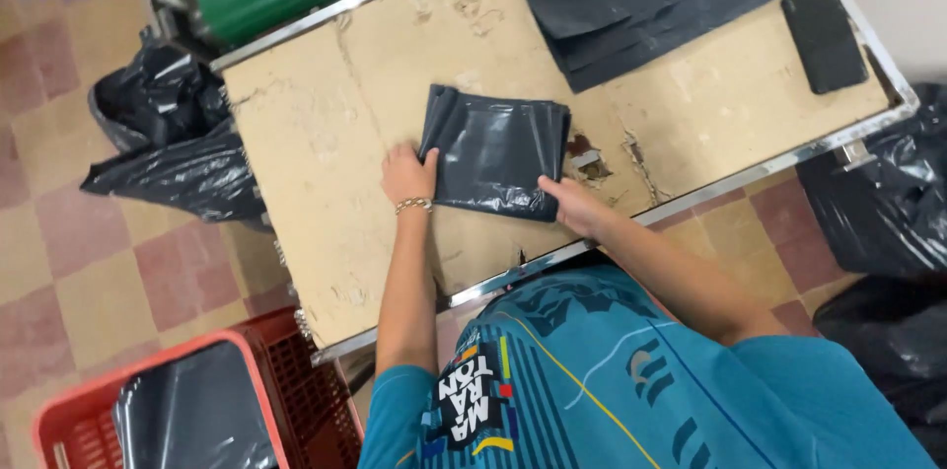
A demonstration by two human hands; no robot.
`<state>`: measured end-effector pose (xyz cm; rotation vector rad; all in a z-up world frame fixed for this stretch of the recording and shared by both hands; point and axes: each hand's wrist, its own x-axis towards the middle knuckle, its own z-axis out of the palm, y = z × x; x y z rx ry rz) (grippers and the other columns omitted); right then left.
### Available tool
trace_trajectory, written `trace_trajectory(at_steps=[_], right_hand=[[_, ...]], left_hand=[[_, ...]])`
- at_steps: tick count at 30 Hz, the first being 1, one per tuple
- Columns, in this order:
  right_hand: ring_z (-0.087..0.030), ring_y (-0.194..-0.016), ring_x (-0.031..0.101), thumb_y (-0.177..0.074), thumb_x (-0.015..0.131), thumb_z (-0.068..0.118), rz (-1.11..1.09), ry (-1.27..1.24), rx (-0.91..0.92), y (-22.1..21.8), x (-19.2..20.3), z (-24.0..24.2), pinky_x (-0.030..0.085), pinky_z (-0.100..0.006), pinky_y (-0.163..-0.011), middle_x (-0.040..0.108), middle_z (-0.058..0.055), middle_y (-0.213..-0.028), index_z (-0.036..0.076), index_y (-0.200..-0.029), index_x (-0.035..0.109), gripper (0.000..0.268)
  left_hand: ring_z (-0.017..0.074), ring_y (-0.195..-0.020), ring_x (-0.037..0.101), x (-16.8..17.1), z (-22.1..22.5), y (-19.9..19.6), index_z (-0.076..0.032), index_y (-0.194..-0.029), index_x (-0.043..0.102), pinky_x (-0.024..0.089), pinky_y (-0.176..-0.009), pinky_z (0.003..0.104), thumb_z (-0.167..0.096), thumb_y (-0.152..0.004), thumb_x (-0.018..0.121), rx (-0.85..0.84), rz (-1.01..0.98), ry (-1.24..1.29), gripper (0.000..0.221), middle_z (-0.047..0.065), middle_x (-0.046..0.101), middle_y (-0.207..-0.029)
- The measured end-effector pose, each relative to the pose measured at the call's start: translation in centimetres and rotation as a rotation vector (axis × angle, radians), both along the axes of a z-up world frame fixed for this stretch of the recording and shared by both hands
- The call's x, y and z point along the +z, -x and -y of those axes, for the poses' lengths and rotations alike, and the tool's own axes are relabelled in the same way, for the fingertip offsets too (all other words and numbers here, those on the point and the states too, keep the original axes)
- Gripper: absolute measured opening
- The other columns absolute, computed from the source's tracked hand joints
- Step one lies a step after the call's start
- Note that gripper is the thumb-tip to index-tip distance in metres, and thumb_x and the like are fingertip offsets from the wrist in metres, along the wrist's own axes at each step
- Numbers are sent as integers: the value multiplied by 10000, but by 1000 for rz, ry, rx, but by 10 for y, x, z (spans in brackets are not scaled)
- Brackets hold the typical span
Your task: Folding plastic bags from a production line and stacking them into a crate
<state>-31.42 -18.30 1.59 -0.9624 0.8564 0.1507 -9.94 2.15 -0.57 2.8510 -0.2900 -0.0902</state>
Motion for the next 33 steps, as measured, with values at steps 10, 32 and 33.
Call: trace_trajectory(at_steps=[10,32,33], right_hand=[[-335,-1074,673,-978,617,144,288,295,107,36,22,136,568,-461,-884,646,-218,-1188,-40,-1335,518,414],[-285,-1329,519,-977,659,344,-74,1033,145,-163,37,533,448,-428,-1097,529,-199,-1423,37,-1455,432,612],[-268,-1298,555,-976,649,371,-106,1023,150,-171,29,539,480,-423,-1074,543,-197,-1407,36,-1459,407,636]], left_hand=[[283,-1050,575,40,-89,-41,-171,-1089,623,543,-749,490,-647,-757,758,161,167,-387,595,39,616,-1093],[323,-1531,142,38,521,-7,-131,-1528,324,293,-1181,642,-717,-893,521,-614,39,-80,885,77,258,-1625],[302,-1540,125,37,523,-3,-122,-1534,312,278,-1197,631,-693,-898,533,-642,17,-93,883,71,236,-1640]])
